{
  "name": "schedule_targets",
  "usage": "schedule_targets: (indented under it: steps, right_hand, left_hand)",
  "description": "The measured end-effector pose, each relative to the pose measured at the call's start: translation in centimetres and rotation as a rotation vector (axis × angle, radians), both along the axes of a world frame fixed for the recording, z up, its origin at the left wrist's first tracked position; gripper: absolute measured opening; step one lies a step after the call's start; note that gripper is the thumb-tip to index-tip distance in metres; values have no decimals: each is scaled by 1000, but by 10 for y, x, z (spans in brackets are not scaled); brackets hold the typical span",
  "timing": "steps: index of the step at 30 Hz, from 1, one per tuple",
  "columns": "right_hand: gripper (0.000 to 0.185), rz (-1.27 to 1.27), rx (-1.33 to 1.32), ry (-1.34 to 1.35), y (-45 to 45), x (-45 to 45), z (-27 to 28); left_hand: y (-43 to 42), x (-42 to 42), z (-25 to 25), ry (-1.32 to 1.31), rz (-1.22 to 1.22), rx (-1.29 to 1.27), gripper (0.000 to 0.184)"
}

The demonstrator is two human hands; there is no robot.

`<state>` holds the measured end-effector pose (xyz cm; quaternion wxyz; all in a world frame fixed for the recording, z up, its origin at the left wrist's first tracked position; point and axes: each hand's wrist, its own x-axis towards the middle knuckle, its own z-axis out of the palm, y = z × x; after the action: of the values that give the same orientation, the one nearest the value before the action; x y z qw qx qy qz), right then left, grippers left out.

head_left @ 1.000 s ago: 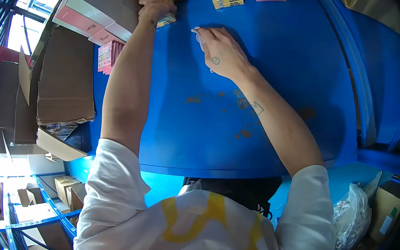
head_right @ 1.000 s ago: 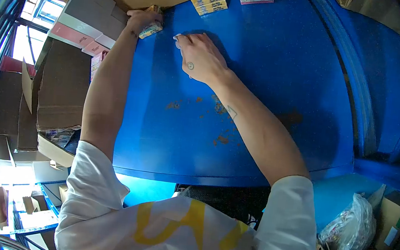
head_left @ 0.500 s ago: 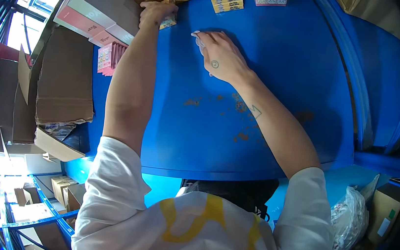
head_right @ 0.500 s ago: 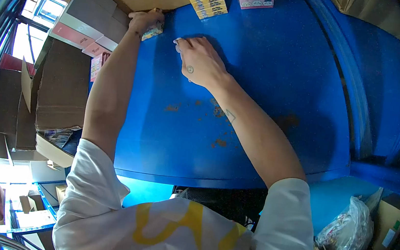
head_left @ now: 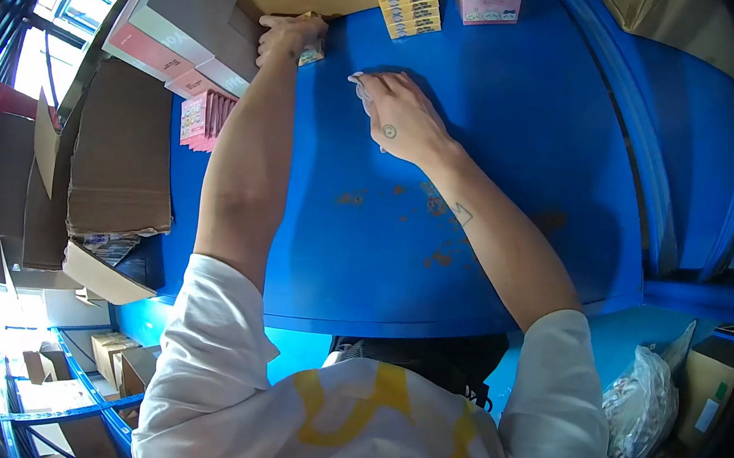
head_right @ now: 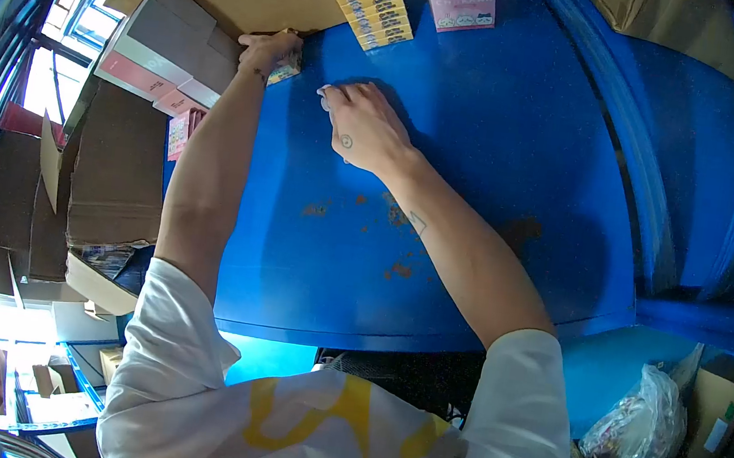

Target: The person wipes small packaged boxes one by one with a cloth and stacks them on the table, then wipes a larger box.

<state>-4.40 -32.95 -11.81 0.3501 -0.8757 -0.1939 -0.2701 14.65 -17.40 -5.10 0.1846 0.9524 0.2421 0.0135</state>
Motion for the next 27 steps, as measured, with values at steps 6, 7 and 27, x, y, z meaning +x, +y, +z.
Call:
schedule_targets:
  steps: [6, 7, 27]
  right_hand:
    - [32, 4, -4, 12, 0, 2, -1]
    - [32, 10, -5, 12, 1, 2, -1]
    - [30, 9, -10, -3, 1, 2, -1]
  left_hand:
    - [3, -12, 9, -97, -123, -45, 94]
    - [6, -13, 11, -98, -117, -46, 94]
    - [53, -50, -8, -408, -758, 581, 59]
